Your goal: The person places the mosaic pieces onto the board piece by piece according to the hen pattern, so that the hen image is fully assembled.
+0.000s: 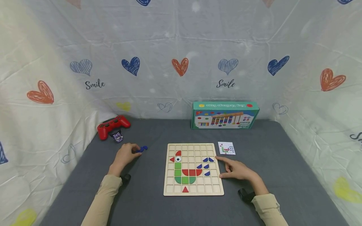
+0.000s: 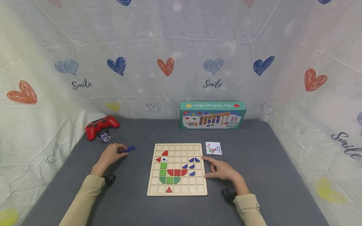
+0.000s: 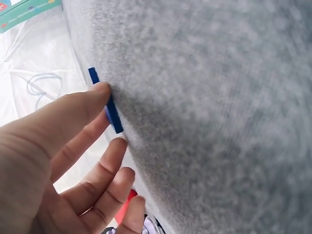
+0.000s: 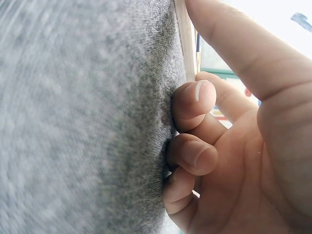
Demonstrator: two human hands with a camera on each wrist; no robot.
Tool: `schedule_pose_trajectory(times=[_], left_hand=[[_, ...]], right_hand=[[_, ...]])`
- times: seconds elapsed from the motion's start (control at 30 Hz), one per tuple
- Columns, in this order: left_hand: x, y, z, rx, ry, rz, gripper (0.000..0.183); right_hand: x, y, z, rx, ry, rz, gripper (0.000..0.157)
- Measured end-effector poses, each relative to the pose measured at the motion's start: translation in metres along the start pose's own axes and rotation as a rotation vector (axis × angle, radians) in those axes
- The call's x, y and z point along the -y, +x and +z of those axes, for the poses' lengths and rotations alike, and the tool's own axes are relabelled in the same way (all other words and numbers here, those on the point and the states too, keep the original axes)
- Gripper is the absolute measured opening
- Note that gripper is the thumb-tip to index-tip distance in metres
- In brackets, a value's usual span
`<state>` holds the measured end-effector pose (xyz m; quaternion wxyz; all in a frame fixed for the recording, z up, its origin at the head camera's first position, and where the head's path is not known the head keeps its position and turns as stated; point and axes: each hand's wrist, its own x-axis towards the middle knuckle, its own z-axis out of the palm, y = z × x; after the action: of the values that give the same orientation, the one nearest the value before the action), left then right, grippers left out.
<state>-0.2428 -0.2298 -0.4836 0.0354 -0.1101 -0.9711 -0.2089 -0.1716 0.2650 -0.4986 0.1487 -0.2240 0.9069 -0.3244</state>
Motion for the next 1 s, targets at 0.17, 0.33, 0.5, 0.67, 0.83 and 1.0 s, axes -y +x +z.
schedule_pose_trajectory(times=[0.17, 0.33, 0.5, 0.67, 0.83, 1.0], left_hand=[[0.0022, -0.0036, -0.0020, 0.039, -0.013, 0.004, 0.018], [0.0054, -0.0043, -0.0030, 0.063, -0.012, 0.008, 0.020], [0.0061, -0.0036, -0.0037, 0.060, -0.011, 0.008, 0.024], [0.0057, -0.0019, -0.0032, 0.040, 0.002, -0.012, 0.027], [0.0050, -0.0015, -0.0029, 0.033, 0.005, -0.057, 0.028], [0.0012, -0.0017, -0.0031, 0.024, -0.018, -0.151, 0.025]], right_hand=[[-0.0006, -0.0001, -0.0003, -0.002, -0.003, 0.002, 0.077], [-0.0014, -0.0004, -0.0007, -0.003, 0.001, 0.008, 0.077], [-0.0014, -0.0004, -0.0002, -0.001, 0.005, 0.008, 0.077], [-0.0006, -0.0003, 0.0006, -0.001, 0.000, 0.010, 0.077], [0.0007, 0.0002, 0.0000, 0.003, 0.000, 0.007, 0.077], [0.0016, 0.0004, -0.0009, 0.001, 0.000, 0.010, 0.077]])
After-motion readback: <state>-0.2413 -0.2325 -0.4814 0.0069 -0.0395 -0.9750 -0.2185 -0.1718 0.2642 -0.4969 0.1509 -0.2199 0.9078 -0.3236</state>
